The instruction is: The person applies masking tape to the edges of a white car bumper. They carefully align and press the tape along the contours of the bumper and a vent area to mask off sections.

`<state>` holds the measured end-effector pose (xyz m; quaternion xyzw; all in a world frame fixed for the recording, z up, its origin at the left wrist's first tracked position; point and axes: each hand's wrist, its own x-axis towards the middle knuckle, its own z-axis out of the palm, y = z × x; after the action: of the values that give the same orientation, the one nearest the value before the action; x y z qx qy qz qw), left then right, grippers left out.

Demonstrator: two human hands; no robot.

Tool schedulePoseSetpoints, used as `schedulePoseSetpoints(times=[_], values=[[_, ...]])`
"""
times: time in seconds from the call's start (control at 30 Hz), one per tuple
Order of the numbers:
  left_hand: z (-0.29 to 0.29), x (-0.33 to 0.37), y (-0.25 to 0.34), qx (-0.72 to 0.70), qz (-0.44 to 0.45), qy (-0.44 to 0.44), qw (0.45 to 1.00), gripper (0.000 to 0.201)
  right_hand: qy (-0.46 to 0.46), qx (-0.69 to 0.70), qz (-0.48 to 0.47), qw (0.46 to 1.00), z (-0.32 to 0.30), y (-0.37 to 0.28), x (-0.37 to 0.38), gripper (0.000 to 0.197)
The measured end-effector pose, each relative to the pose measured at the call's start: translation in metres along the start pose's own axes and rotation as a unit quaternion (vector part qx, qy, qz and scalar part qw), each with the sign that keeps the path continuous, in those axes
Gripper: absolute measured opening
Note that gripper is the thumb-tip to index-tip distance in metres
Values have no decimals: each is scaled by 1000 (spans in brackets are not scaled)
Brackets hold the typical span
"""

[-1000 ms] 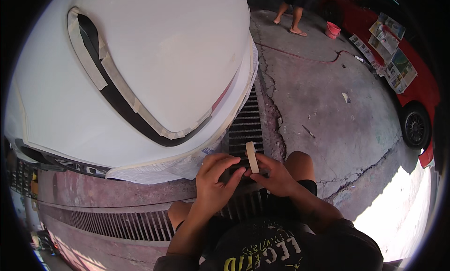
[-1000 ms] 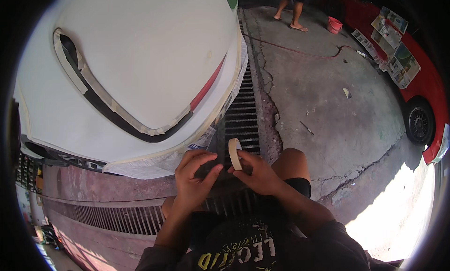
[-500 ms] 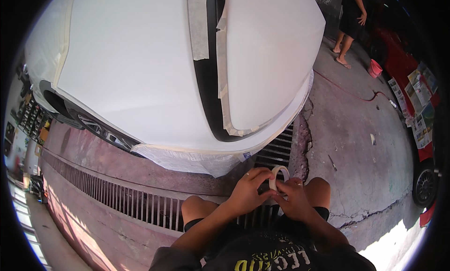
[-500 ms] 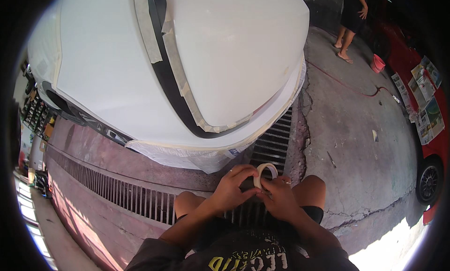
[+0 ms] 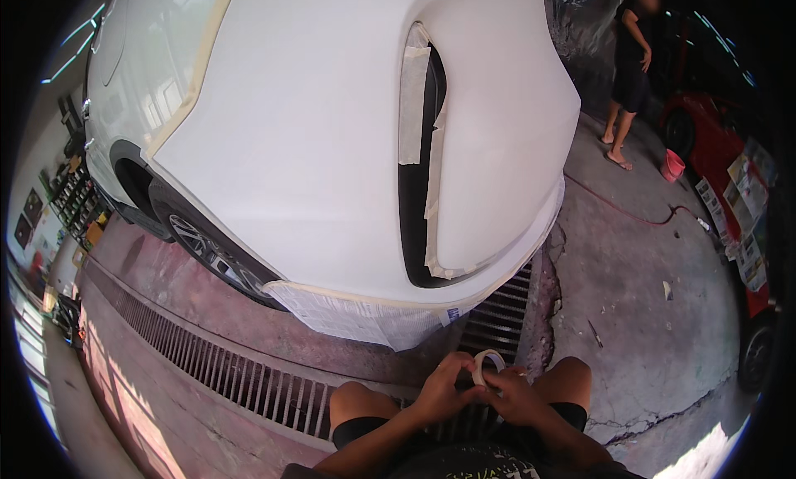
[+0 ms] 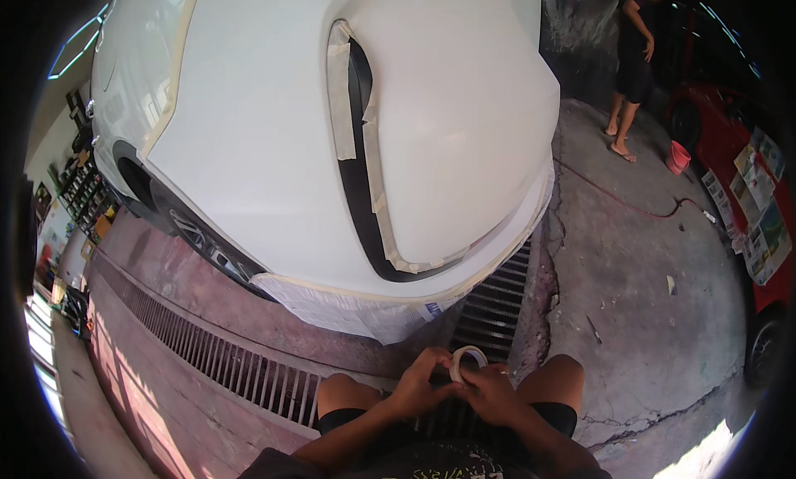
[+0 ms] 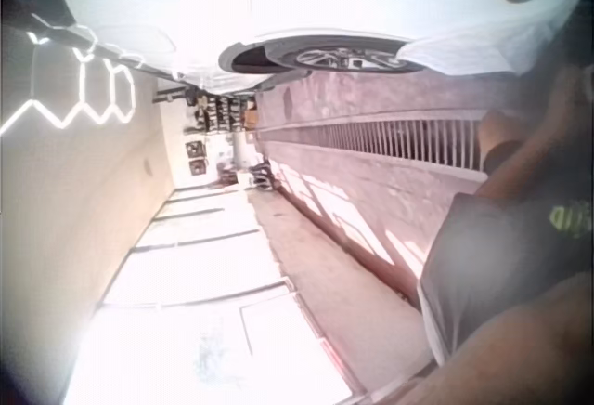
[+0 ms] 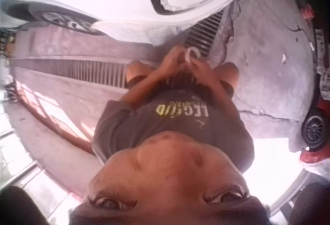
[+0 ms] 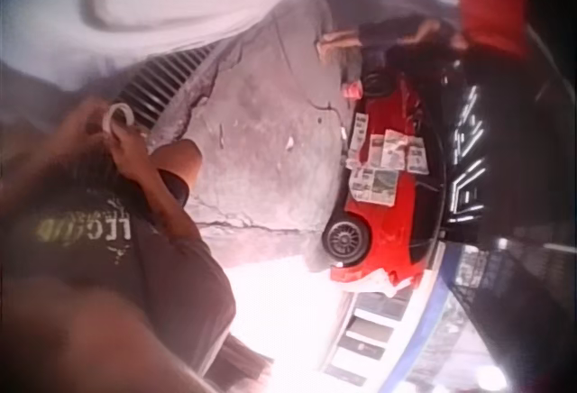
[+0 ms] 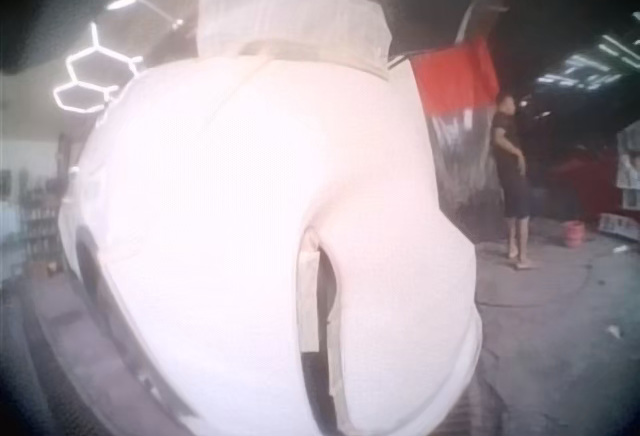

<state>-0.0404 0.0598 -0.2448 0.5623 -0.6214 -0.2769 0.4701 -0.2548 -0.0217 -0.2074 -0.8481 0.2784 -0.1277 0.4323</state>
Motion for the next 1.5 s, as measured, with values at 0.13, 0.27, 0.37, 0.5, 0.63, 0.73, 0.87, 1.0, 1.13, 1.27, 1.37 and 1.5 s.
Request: schedulePoseSetpoints(times=[0.13,0.27,0.37,0.5,0.63,0.73,0.87,1.0,1.13,1.27,1.37,1.5], values=[[-6,0,6,11,18,12,1000,36,-21,-25,-12,999,-4,1,-1,31],[-19,7,18,13,5,42,999,32,-23,-24,-51,998,-13,-4,-1,31],[-25,8,5,98,71,21,992,31,-50,-75,-81,993,-18,1,1,31],[-20,3,18,156,55,33,986,19,-88,-77,-78,990,-18,6,5,31],[-9,-7,19,233,69,44,969,14,-138,-55,-76,986,-13,14,7,30],[0,-10,16,206,61,49,976,15,-146,-53,-94,983,-6,31,5,34],[0,-16,15,29,-13,9,999,13,-61,26,-75,995,-28,29,3,48],[-8,0,27,-133,-92,12,987,14,31,65,-109,991,-49,-1,3,56],[-23,21,61,-200,-193,47,959,15,98,4,-137,986,-64,-16,18,53],[-36,30,70,-202,-257,37,944,11,204,-79,-233,947,-75,-27,44,42],[-50,33,76,-261,-237,44,935,11,227,-146,-256,928,-84,-46,49,35],[-73,36,95,-328,-176,61,926,10,273,-189,-319,888,-97,-85,62,32]])
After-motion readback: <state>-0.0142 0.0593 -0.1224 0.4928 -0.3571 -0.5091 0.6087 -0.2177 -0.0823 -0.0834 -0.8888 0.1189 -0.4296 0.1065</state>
